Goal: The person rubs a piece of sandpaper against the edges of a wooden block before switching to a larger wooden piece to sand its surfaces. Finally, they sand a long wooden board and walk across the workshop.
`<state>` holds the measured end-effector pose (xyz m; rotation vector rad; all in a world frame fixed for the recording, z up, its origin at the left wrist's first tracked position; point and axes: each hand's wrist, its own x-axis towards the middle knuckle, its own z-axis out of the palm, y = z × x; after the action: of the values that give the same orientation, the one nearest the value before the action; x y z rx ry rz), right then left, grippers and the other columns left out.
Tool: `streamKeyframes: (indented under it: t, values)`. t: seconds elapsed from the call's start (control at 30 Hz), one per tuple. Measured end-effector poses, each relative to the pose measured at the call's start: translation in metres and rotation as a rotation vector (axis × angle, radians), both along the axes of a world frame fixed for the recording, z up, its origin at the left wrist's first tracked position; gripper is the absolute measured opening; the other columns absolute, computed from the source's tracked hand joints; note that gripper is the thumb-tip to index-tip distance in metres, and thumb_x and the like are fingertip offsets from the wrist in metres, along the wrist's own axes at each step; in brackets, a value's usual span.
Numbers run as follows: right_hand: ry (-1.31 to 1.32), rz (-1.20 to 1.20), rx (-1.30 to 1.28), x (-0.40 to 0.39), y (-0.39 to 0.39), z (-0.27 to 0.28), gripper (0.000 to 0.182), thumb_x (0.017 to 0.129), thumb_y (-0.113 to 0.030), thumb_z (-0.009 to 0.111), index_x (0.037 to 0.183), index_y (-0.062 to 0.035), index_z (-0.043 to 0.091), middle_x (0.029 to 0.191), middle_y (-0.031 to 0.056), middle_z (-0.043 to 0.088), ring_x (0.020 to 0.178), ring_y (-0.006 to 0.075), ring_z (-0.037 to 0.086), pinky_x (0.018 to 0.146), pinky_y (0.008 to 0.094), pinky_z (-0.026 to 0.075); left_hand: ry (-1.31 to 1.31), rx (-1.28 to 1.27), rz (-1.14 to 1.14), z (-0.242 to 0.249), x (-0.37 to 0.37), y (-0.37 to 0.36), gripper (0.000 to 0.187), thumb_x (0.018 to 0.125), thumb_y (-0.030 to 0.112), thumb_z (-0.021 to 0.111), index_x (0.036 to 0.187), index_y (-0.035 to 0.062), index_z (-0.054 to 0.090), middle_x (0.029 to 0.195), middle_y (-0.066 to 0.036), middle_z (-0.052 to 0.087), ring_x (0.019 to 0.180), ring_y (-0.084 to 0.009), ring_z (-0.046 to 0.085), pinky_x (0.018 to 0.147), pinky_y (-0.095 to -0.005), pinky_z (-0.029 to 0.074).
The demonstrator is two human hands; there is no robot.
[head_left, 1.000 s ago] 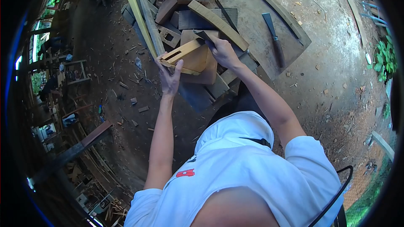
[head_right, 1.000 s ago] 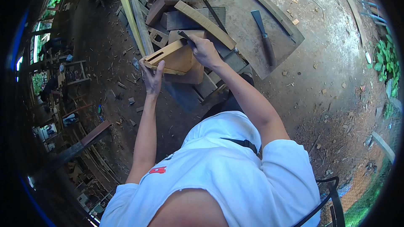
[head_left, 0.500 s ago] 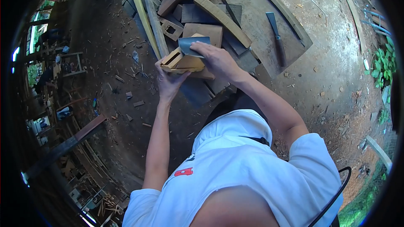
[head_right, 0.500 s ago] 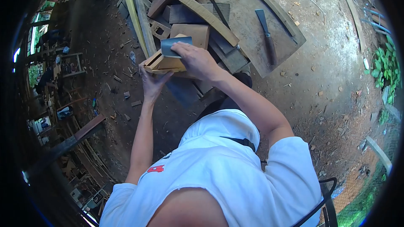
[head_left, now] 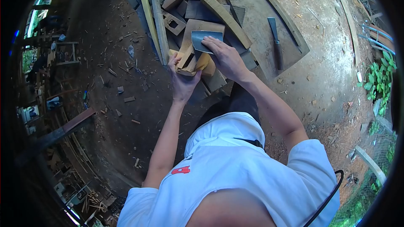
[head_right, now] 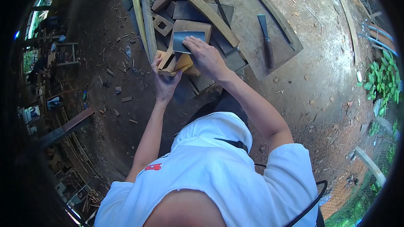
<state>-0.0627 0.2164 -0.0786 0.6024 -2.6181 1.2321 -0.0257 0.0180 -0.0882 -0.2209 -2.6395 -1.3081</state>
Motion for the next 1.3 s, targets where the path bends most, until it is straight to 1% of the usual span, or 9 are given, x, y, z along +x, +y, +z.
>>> streamKeyframes:
  t: [0.27, 0.43, 0.63, 0.83, 0.9, 1.1, 1.17, 1.23, 1.3]
  values:
    - [0.051, -0.017, 0.014, 0.005, 0.008, 0.0, 0.041, 0.082, -0.001, 0.058, 0.123, -0.0011, 0.055, 0.131, 0.0181, 0.056, 0.125, 0.0306, 0.052, 0.104, 0.039, 0.044, -0.019, 0.011, -0.101, 0.003, -0.018, -0.009, 0.078, 0.067, 0.017, 0.086, 0.127, 0.0075, 0.036, 0.139, -0.021, 0.038, 0.13, -0.0347, 0.041, 0.109, -0.044, 0.034]
    - [-0.266, -0.092, -0.17, -0.003, -0.008, 0.02, 0.036, 0.081, 0.0, 0.057, 0.117, -0.0043, 0.056, 0.121, 0.0185, 0.061, 0.114, 0.0333, 0.058, 0.094, 0.0419, 0.05, -0.006, 0.1, -0.098, 0.001, -0.026, 0.0, 0.078, 0.067, 0.015, 0.086, 0.127, 0.007, 0.036, 0.134, -0.018, 0.042, 0.127, -0.0315, 0.044, 0.107, -0.0422, 0.036]
    - [0.055, 0.068, -0.076, 0.003, -0.013, 0.021, 0.039, 0.08, 0.001, 0.056, 0.119, -0.0059, 0.056, 0.122, 0.0207, 0.06, 0.112, 0.0359, 0.059, 0.092, 0.0412, 0.051, 0.042, 0.038, -0.103, 0.0, -0.023, 0.004, 0.077, 0.062, 0.018, 0.085, 0.123, 0.0093, 0.038, 0.13, -0.018, 0.043, 0.131, -0.0392, 0.037, 0.111, -0.0496, 0.028]
    - [-0.125, -0.01, -0.134, -0.001, -0.012, 0.03, 0.039, 0.08, 0.003, 0.054, 0.117, -0.004, 0.056, 0.12, 0.0186, 0.061, 0.109, 0.0345, 0.061, 0.09, 0.0416, 0.052, 0.096, -0.045, -0.097, -0.011, -0.017, 0.01, 0.078, 0.062, 0.02, 0.084, 0.124, 0.0083, 0.037, 0.13, -0.019, 0.042, 0.13, -0.0422, 0.037, 0.111, -0.0503, 0.028]
    - [0.03, 0.159, -0.109, 0.025, -0.026, 0.04, 0.056, 0.074, 0.009, 0.056, 0.127, -0.0072, 0.052, 0.129, 0.0198, 0.057, 0.118, 0.0369, 0.056, 0.1, 0.0422, 0.048, -0.229, 0.429, -0.108, -0.041, -0.014, 0.002, 0.082, 0.061, 0.021, 0.085, 0.126, 0.0077, 0.036, 0.133, -0.019, 0.041, 0.13, -0.0442, 0.036, 0.111, -0.0503, 0.028]
    - [-0.305, -0.138, -0.135, -0.02, 0.018, -0.001, 0.041, 0.081, 0.004, 0.055, 0.122, -0.0053, 0.055, 0.117, 0.0197, 0.063, 0.108, 0.0355, 0.061, 0.089, 0.0418, 0.053, 0.082, -0.06, -0.1, 0.004, -0.019, 0.01, 0.085, 0.06, 0.021, 0.086, 0.127, 0.0081, 0.036, 0.136, -0.018, 0.041, 0.136, -0.0457, 0.029, 0.111, -0.0521, 0.028]
    - [-0.09, -0.095, -0.12, -0.004, 0.002, 0.003, 0.043, 0.079, 0.005, 0.055, 0.121, -0.0045, 0.055, 0.119, 0.0209, 0.062, 0.111, 0.0363, 0.06, 0.093, 0.0428, 0.051, 0.08, -0.155, -0.101, 0.008, -0.016, 0.015, 0.086, 0.059, 0.019, 0.086, 0.128, 0.0085, 0.035, 0.137, -0.017, 0.04, 0.137, -0.0455, 0.029, 0.111, -0.0522, 0.027]
    - [0.028, 0.102, -0.084, 0.026, -0.016, 0.031, 0.053, 0.072, 0.007, 0.059, 0.124, -0.002, 0.053, 0.13, 0.0209, 0.055, 0.121, 0.0337, 0.055, 0.1, 0.0418, 0.047, 0.071, -0.092, -0.107, 0.006, -0.009, 0.017, 0.089, 0.059, 0.016, 0.086, 0.13, 0.0089, 0.033, 0.139, -0.017, 0.037, 0.137, -0.044, 0.028, 0.112, -0.0514, 0.026]
    - [0.037, 0.254, -0.056, 0.042, -0.018, 0.054, 0.054, 0.072, 0.007, 0.061, 0.125, -0.0015, 0.053, 0.13, 0.0205, 0.056, 0.121, 0.0325, 0.055, 0.102, 0.0407, 0.046, 0.012, 0.322, -0.142, 0.002, -0.002, 0.015, 0.091, 0.058, 0.013, 0.086, 0.131, 0.0093, 0.031, 0.141, -0.016, 0.035, 0.138, -0.0429, 0.027, 0.113, -0.0499, 0.025]
